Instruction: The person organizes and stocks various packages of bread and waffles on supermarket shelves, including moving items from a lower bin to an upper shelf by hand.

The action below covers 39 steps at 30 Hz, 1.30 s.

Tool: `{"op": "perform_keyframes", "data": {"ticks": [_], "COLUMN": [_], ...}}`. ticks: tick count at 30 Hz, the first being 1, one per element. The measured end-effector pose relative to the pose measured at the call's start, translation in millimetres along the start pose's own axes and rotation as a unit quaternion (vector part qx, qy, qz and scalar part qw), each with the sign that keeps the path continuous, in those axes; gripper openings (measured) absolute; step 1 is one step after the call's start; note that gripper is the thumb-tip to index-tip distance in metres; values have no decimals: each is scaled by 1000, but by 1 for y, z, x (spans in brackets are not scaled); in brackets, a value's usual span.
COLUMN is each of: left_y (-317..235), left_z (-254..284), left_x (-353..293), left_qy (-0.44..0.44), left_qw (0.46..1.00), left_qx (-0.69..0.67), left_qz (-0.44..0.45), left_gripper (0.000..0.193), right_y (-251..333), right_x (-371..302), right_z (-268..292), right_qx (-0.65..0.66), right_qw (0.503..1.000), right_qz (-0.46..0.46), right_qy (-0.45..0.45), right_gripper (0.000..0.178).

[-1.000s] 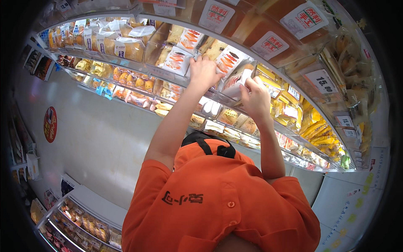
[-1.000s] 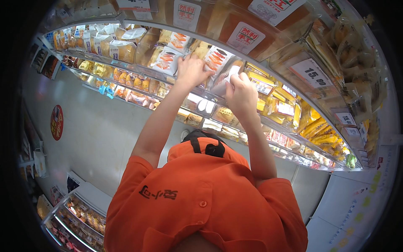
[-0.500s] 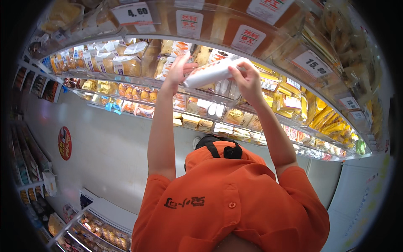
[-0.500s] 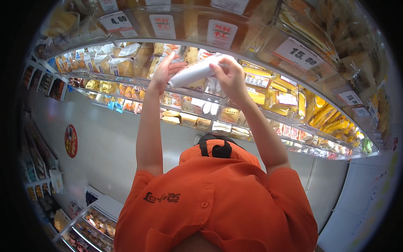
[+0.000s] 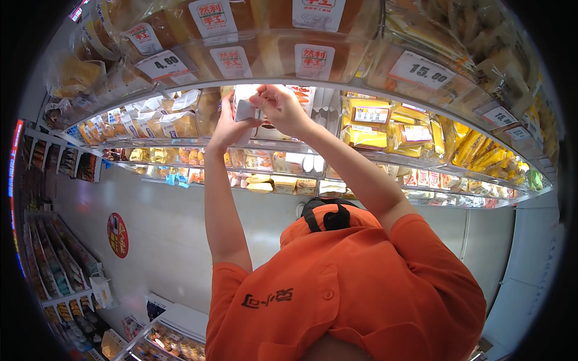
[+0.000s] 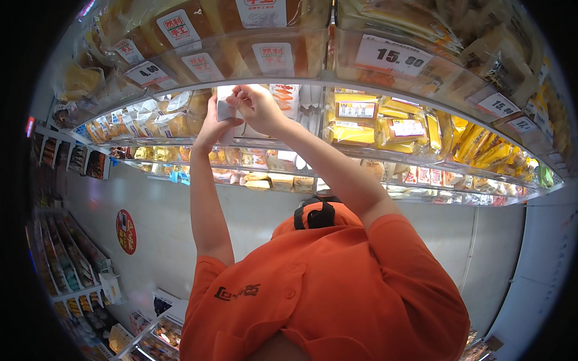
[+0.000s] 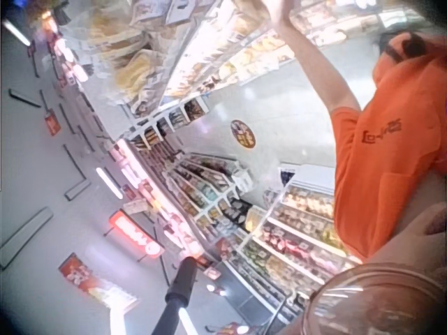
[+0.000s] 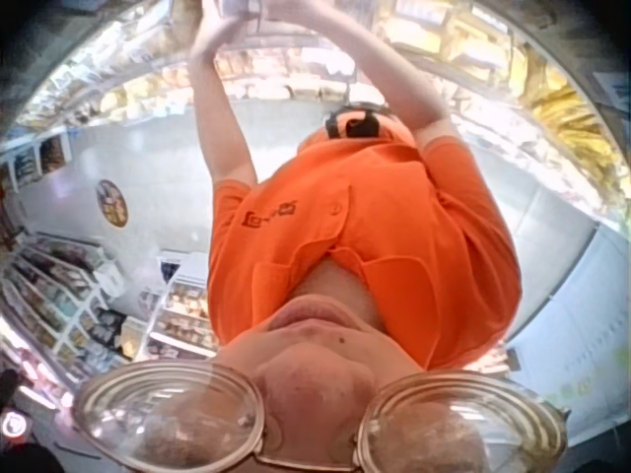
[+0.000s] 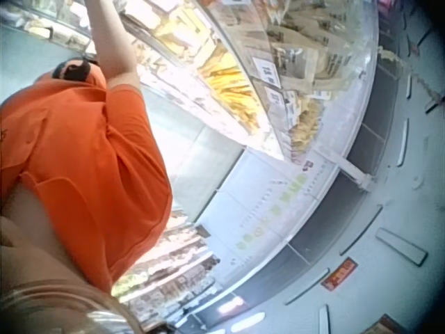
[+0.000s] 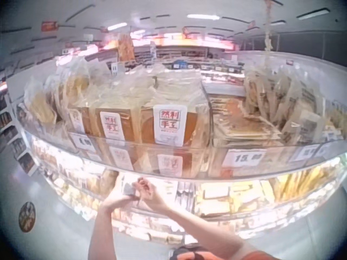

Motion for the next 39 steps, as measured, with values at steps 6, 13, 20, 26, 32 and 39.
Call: {"op": "perform_keyframes", "data": {"ticks": [6, 13, 20, 26, 32, 39], "left_y": [26, 37, 6, 9, 28, 17], "left_z": [15, -30, -41, 7, -8, 9], "left_x": [23, 43, 25, 32, 36, 17], "left_qy": [-312, -166, -295, -382, -326, -392], "left_qw": [930, 957, 872, 827, 846, 869], "left_qx": [177, 190, 382, 343, 373, 245], "left_qz": [-78, -145, -82, -228, -196, -178], "left_gripper": [101, 126, 124, 108, 92, 42], "right_y": [-43, -113, -91, -71, -77, -38], "right_x": [-38, -59, -49, -52, -54, -60], "right_z": [26, 61, 44, 33, 41, 28], "right_qx": [-79, -11, -260, -359, -338, -389], "right_qw": [967, 962, 942, 915, 924, 913], "right_qz": [-54, -121, -191, -143, -150, -58], "right_qy": [-235, -246, -89, -118, -93, -110], "right_gripper": [44, 62, 93, 94, 92, 38]}}
Point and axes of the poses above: each hand's wrist, its own x-axis towards the middle knuckle, its own z-axis out of the back of the hand, y = z × x, the point moved 6 cm from there along x, towards the middle knuckle, and after that the axes turned 7 degrees about -x, right-handed, at the moved point
